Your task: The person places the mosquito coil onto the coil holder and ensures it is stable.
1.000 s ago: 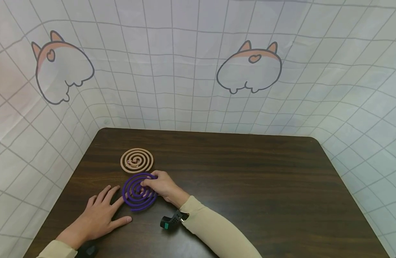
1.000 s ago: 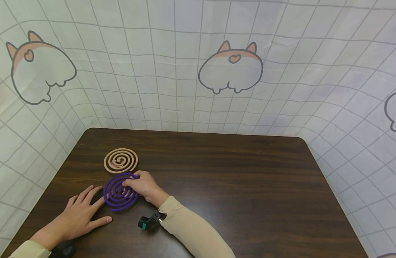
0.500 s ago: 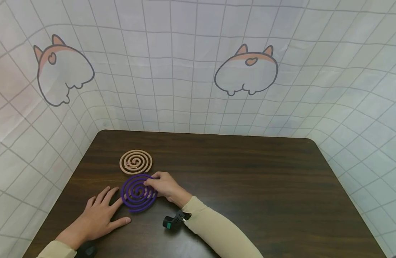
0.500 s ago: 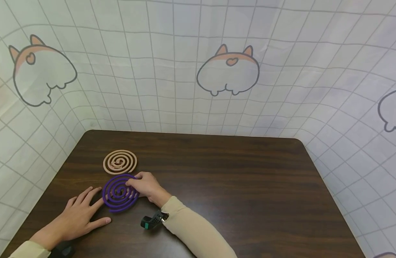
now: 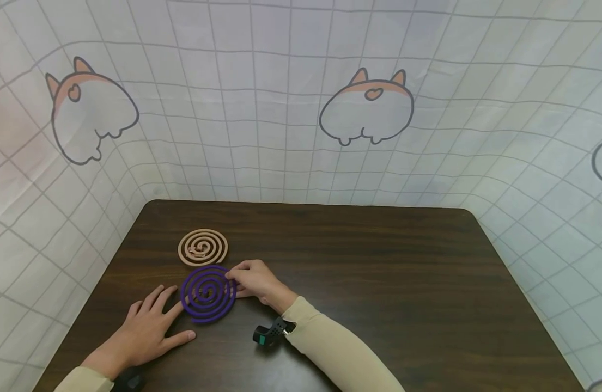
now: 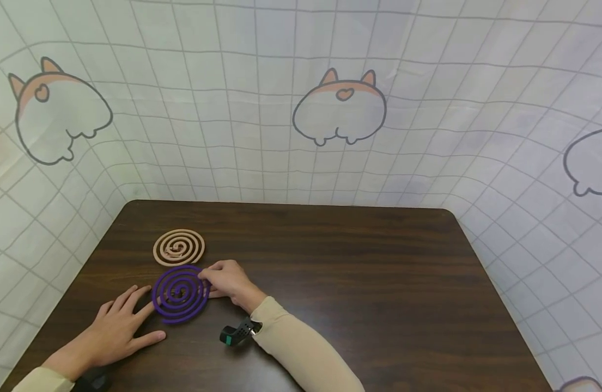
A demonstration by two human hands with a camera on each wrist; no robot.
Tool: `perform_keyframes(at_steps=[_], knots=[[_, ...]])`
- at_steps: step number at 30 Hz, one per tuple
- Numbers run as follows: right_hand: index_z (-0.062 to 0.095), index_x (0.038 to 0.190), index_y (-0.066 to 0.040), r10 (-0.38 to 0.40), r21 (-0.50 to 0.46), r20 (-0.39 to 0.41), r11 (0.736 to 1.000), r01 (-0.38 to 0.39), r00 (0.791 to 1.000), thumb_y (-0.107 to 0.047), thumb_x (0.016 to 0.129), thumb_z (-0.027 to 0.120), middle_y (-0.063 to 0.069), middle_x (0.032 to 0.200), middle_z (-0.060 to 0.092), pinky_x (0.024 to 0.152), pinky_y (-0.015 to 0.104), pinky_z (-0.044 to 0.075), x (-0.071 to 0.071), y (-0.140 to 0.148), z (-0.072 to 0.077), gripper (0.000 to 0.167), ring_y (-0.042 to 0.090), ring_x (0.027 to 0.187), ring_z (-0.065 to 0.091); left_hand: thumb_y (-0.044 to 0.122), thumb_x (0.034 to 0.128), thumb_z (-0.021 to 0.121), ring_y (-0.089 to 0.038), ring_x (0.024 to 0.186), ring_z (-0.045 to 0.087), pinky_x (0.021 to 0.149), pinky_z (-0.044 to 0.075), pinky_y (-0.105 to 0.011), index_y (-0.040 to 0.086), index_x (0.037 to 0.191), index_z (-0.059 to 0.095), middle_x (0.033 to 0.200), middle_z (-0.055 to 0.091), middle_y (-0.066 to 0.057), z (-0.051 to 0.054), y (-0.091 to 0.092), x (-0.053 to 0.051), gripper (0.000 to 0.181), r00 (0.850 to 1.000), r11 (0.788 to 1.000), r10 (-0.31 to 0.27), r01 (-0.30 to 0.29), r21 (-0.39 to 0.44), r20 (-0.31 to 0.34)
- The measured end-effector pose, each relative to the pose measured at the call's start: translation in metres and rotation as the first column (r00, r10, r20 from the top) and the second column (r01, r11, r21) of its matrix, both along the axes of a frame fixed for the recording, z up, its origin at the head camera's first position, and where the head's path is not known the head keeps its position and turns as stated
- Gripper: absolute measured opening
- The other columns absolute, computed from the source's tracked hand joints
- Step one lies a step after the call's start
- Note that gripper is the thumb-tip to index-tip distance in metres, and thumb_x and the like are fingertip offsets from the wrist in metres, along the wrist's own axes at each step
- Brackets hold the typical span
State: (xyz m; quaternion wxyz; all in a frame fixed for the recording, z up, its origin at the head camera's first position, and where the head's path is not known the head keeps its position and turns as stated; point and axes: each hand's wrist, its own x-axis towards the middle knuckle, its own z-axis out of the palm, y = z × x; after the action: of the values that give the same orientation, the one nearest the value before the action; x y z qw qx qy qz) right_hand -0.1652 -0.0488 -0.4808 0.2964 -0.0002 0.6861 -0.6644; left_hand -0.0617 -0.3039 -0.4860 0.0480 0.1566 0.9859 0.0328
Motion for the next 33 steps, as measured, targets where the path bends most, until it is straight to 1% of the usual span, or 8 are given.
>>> perform_keyframes(at_steps=[4, 7, 13, 18, 22, 26, 33], knots=[[0.071, 0.111, -0.003, -0.007, -0.009, 0.010, 1.000, 0.007, 1.000, -0.017, 0.096, 0.070, 0.004, 0.087, 0.069, 0.072, 0.027, 0.063, -0.002, 0.006, 0.000, 0.020, 0.012, 0.071, 0.068, 0.077, 0.0887, 0.060, -0.054, 0.145, 0.038, 0.096, 0.041, -0.073, 0.022, 0.148, 0.059, 0.156, 0.044, -0.022, 0.000, 0.001, 0.000, 0.080, 1.000, 1.000, 0.002, -0.002, 0.001, 0.005], [0.071, 0.113, -0.002, -0.014, -0.027, 0.018, 1.000, 0.015, 1.000, -0.016, 0.097, 0.069, 0.008, 0.090, 0.073, 0.075, 0.029, 0.064, -0.003, 0.011, 0.000, 0.022, 0.013, 0.073, 0.071, 0.076, 0.0885, 0.060, -0.053, 0.145, 0.038, 0.096, 0.041, -0.073, 0.021, 0.147, 0.059, 0.156, 0.045, -0.022, -0.001, 0.001, 0.000, 0.080, 1.000, 1.000, 0.002, -0.002, 0.003, 0.002], [0.070, 0.115, 0.000, -0.031, -0.043, 0.018, 0.999, 0.032, 0.999, -0.015, 0.097, 0.067, 0.020, 0.100, 0.077, 0.077, 0.032, 0.064, -0.003, 0.024, 0.001, 0.023, 0.020, 0.081, 0.078, 0.076, 0.0888, 0.060, -0.054, 0.144, 0.038, 0.096, 0.041, -0.074, 0.021, 0.148, 0.058, 0.156, 0.044, -0.022, -0.001, 0.000, -0.001, 0.081, 1.000, 1.000, -0.002, 0.002, 0.005, -0.002], [0.069, 0.117, 0.000, -0.037, -0.051, 0.010, 0.998, 0.038, 0.999, -0.014, 0.098, 0.067, 0.020, 0.101, 0.077, 0.078, 0.031, 0.064, -0.004, 0.038, 0.003, 0.024, 0.020, 0.084, 0.079, 0.076, 0.0897, 0.059, -0.054, 0.144, 0.037, 0.096, 0.041, -0.074, 0.021, 0.150, 0.057, 0.157, 0.042, -0.023, 0.000, -0.001, 0.000, 0.081, 1.000, 1.000, -0.005, 0.005, 0.008, 0.003], [0.068, 0.120, 0.003, -0.063, -0.073, -0.009, 0.995, 0.062, 0.998, -0.015, 0.099, 0.066, 0.021, 0.101, 0.077, 0.080, 0.033, 0.064, -0.005, 0.054, 0.004, 0.028, 0.022, 0.085, 0.079, 0.076, 0.0908, 0.058, -0.052, 0.145, 0.037, 0.097, 0.040, -0.074, 0.021, 0.151, 0.056, 0.158, 0.041, -0.022, -0.001, 0.000, -0.001, 0.081, 1.000, 1.000, -0.009, 0.009, 0.008, 0.005], [0.065, 0.125, 0.007, -0.079, -0.095, -0.032, 0.993, 0.076, 0.996, -0.016, 0.102, 0.063, 0.022, 0.106, 0.076, 0.084, 0.035, 0.064, -0.008, 0.072, 0.005, 0.032, 0.025, 0.091, 0.079, 0.075, 0.0915, 0.058, -0.051, 0.145, 0.036, 0.098, 0.040, -0.073, 0.021, 0.150, 0.056, 0.157, 0.042, -0.021, -0.003, -0.002, -0.001, 0.079, 1.000, 1.000, -0.013, 0.013, 0.012, -0.005], [0.062, 0.130, 0.007, -0.103, -0.102, -0.055, 0.990, 0.097, 0.993, -0.018, 0.103, 0.061, 0.022, 0.108, 0.075, 0.087, 0.035, 0.063, -0.011, 0.111, 0.007, 0.037, 0.024, 0.095, 0.079, 0.072, 0.0915, 0.061, -0.049, 0.143, 0.038, 0.095, 0.042, -0.072, 0.018, 0.147, 0.058, 0.156, 0.043, -0.019, -0.004, -0.007, -0.001, 0.077, 1.000, 1.000, -0.026, 0.026, 0.011, -0.015]])
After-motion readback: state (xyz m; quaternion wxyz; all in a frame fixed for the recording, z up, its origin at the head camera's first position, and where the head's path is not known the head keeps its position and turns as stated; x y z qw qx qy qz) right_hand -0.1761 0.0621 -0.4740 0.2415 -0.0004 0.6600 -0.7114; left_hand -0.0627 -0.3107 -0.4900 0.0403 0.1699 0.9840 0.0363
